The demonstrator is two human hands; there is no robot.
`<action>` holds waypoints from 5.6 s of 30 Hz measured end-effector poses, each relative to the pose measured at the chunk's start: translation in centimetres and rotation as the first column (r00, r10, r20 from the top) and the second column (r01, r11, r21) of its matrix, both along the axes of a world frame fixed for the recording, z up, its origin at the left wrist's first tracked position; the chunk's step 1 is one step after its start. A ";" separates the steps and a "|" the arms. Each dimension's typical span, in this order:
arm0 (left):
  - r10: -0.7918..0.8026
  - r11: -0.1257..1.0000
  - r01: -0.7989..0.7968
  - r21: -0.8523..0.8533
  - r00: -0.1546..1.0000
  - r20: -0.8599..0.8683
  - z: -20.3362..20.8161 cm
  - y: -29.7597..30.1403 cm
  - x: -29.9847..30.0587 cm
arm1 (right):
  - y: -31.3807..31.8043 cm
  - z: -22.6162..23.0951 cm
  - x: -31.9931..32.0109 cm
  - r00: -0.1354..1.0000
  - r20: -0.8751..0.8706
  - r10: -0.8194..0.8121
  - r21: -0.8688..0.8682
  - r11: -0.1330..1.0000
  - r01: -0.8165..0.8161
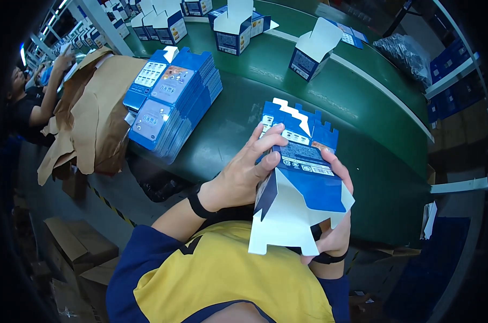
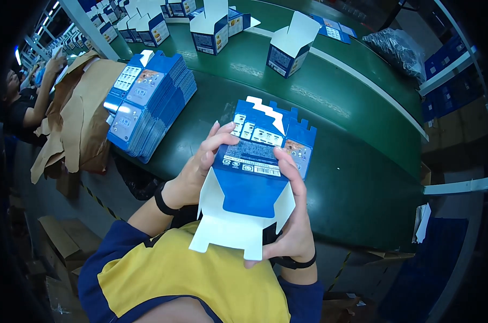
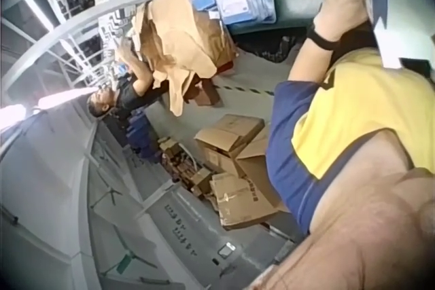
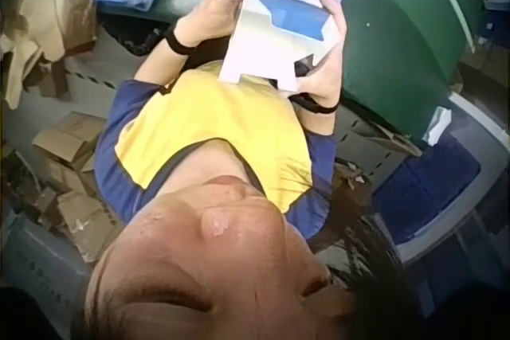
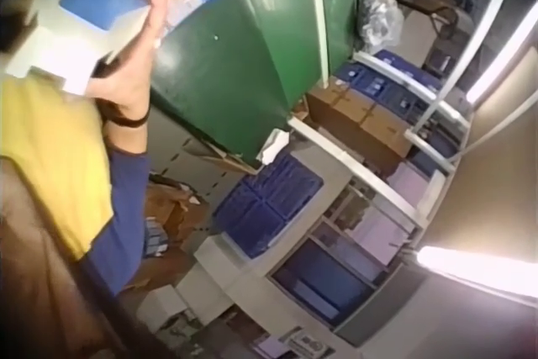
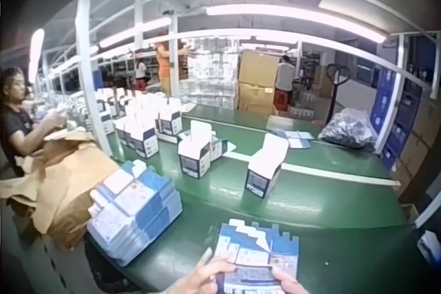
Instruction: The person picks up flat blue cardboard boxes from a stack, folds the flaps and interlocking tabs by hand to form their shape, and places each completed box onto a green conveyor belt.
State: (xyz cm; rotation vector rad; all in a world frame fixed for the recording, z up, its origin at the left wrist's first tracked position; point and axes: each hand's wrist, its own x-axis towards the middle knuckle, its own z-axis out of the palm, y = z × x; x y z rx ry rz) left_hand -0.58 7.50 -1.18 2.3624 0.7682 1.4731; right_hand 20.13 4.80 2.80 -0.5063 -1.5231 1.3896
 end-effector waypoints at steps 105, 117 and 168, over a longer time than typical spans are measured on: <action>-0.001 0.377 -0.031 -0.926 0.999 -0.034 -2.7 7.1 -0.4 | 31.2 -10.3 2.2 0.469 0.740 -0.481 0.226 0.836 0.501; 0.410 -0.175 0.541 -0.823 0.800 0.439 -2.0 7.2 1.2 | 5.9 -7.7 8.0 0.761 0.581 -0.288 -0.521 0.586 0.620; 0.100 0.338 0.652 -0.679 0.692 0.715 4.5 -3.5 1.2 | 0.3 -2.5 -2.7 0.940 0.146 -0.307 0.021 0.951 0.308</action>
